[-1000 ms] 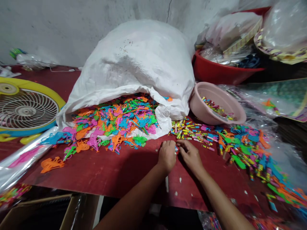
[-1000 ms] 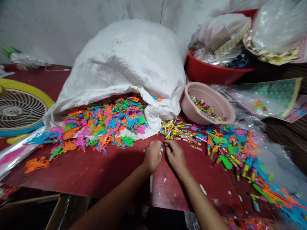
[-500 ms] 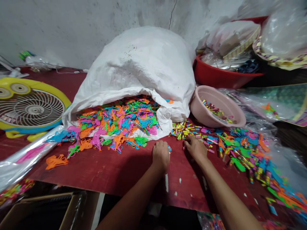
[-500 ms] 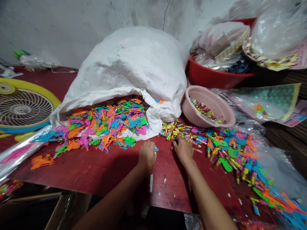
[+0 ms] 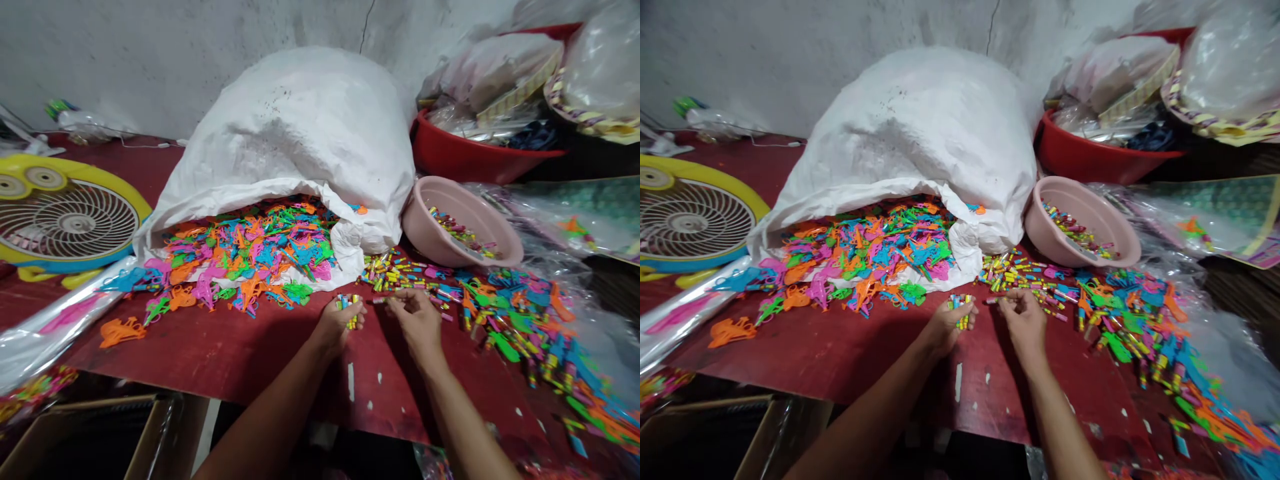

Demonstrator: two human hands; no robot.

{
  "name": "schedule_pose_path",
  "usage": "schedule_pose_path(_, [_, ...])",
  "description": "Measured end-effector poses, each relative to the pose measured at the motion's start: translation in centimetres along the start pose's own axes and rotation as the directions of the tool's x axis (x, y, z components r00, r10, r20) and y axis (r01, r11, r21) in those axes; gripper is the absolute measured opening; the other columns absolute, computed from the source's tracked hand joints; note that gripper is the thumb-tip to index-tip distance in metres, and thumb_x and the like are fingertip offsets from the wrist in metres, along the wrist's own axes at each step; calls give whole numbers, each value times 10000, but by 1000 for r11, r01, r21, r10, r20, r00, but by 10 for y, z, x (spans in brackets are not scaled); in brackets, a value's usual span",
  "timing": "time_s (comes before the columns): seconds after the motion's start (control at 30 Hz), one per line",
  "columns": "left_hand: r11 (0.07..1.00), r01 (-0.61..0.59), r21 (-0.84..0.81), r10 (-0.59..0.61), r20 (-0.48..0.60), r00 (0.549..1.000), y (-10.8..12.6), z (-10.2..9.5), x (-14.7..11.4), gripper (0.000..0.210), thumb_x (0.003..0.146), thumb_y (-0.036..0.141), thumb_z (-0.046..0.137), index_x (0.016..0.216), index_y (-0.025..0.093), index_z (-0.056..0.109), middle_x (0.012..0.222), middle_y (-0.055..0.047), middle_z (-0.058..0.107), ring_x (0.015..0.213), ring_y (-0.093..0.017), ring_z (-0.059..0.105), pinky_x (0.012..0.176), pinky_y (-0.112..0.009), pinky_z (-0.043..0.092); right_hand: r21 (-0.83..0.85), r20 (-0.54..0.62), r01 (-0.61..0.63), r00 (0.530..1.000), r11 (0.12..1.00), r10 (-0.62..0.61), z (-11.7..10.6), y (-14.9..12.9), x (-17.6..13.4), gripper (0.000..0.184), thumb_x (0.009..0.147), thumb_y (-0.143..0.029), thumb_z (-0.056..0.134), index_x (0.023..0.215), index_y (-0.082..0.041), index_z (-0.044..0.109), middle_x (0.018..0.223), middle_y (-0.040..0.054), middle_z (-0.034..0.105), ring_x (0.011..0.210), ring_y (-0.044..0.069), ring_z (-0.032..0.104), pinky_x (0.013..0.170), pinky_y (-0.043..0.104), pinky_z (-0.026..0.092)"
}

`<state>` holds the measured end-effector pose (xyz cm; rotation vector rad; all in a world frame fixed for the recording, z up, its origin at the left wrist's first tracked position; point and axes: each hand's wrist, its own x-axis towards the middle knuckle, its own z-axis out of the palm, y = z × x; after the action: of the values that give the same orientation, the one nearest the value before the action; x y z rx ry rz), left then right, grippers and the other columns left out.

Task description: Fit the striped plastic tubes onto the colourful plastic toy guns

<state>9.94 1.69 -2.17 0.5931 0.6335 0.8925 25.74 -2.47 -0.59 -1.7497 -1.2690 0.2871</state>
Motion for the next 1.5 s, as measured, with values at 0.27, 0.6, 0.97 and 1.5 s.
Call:
schedule_pose_path(0.27, [981,46,-188,-44,12,999,5,2,0,398,614,334,844,877,138,619,807,-36,634,727,-145,602,672,-249,465,-10,47,376,926,927,-375,27,-41,-52,127,927,-256,553,1032,-248,625,1027,86,660,997,242,612,883,418,502])
schedule_pose_path(0.6, [987,57,152,-109,355,928,10,2,-17,256,559,97,686,810,142,670,772,-46,648,741,-189,596,657,-278,447,-140,528,635,697,759,-486,3,-32,-39,881,837,-278,658,1562,-274,159,1569,124,305,1442,324,277,1143,571,278])
schedule_pose_path(0.97, [988,41,147,-90,344,935,23,-2,-30,268,569,107,670,837,119,678,833,-69,668,773,-201,617,669,-275,467,8,540,673,619,739,-570,9,-40,-38,704,881,-194,577,1520,-254,288,1442,117,478,1356,286,406,1118,520,360])
schedule_pose_path(1.5, [999,34,-3,-33,26,999,23,-14,-11,440,595,316,801,943,121,615,551,29,542,452,-88,449,451,-220,308,-448,328,522,851,726,-410,8,11,55,232,887,-242,557,1044,-208,724,901,98,617,856,263,571,745,363,431])
